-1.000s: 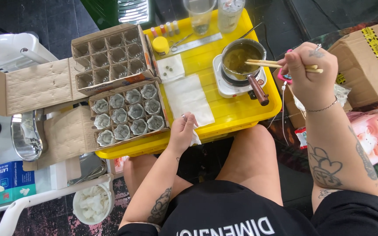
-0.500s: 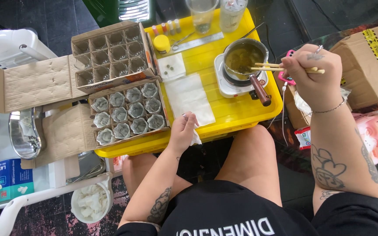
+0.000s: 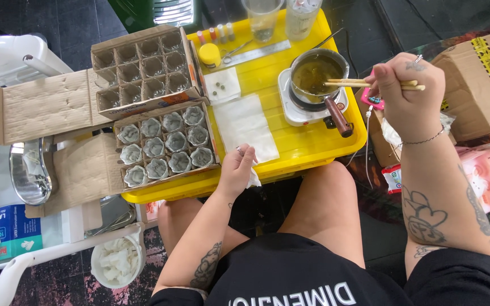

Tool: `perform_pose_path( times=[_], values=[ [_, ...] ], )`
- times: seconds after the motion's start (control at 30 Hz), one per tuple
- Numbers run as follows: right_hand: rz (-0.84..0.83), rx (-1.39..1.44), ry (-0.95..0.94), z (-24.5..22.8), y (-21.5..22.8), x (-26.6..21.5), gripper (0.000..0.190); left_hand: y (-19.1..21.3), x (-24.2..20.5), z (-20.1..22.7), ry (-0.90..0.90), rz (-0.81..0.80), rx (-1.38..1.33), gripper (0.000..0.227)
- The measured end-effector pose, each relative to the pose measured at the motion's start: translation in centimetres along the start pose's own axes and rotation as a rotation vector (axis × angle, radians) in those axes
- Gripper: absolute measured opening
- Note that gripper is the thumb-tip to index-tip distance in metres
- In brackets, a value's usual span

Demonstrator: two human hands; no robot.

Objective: Melting and stirring wax in a small pot on an electric heater for candle production.

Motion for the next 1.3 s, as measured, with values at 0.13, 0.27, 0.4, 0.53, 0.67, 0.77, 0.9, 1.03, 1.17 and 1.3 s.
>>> perform_pose_path(
  times=[0.13,0.27,0.4,0.53,0.67,0.77,0.9,1.03,1.17,1.3],
  values=[
    [-0.012,0.032,0.028,-0.6,0.6,0.8,0.034,-0.1,0.0,0.2,0.004,-0.003,-0.004,0.038],
    [-0.093,-0.009,-0.035,-1.8,0.2,2.1,0.039,-0.1,0.0,0.1,0.003,0.001,-0.016,0.038],
    [-0.14,-0.169,-0.009,-2.4,-0.5,2.9,0.04,0.0,0.0,-0.4,0.013,0.003,-0.035,0.037],
    [-0.129,-0.062,-0.077,-1.6,-0.7,2.5,0.039,-0.2,-0.1,0.3,-0.002,-0.007,-0.043,0.037],
    [-0.067,-0.015,-0.036,-0.3,-0.6,1.4,0.043,-0.1,0.0,-0.2,0.028,0.0,-0.049,0.036],
    [-0.02,-0.014,0.003,0.2,0.0,0.8,0.044,-0.1,0.0,0.1,0.012,-0.002,-0.037,0.036],
    [0.103,0.063,0.029,-1.7,1.2,1.3,0.038,-0.2,0.1,-0.3,0.011,-0.003,-0.069,0.035],
    [0.127,-0.001,0.125,-2.6,1.2,1.1,0.047,-0.2,0.0,-0.6,0.023,0.0,-0.086,0.034],
    [0.115,0.02,0.103,-2.4,0.8,0.7,0.048,-0.1,0.0,-0.3,0.023,0.003,-0.062,0.034],
    [0.13,0.005,0.088,-3.8,0.5,0.9,0.048,-0.2,0.0,0.0,0.026,-0.002,-0.057,0.035]
  ],
)
Point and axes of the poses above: each hand's wrist, its own x-axis towards the middle knuckle, its own y-axis out of the back of the hand, z = x × y, the point moved 8 cm from there along x, towards the middle knuckle, and after that the axes turned 7 degrees about -z, right-handed, at the moved point
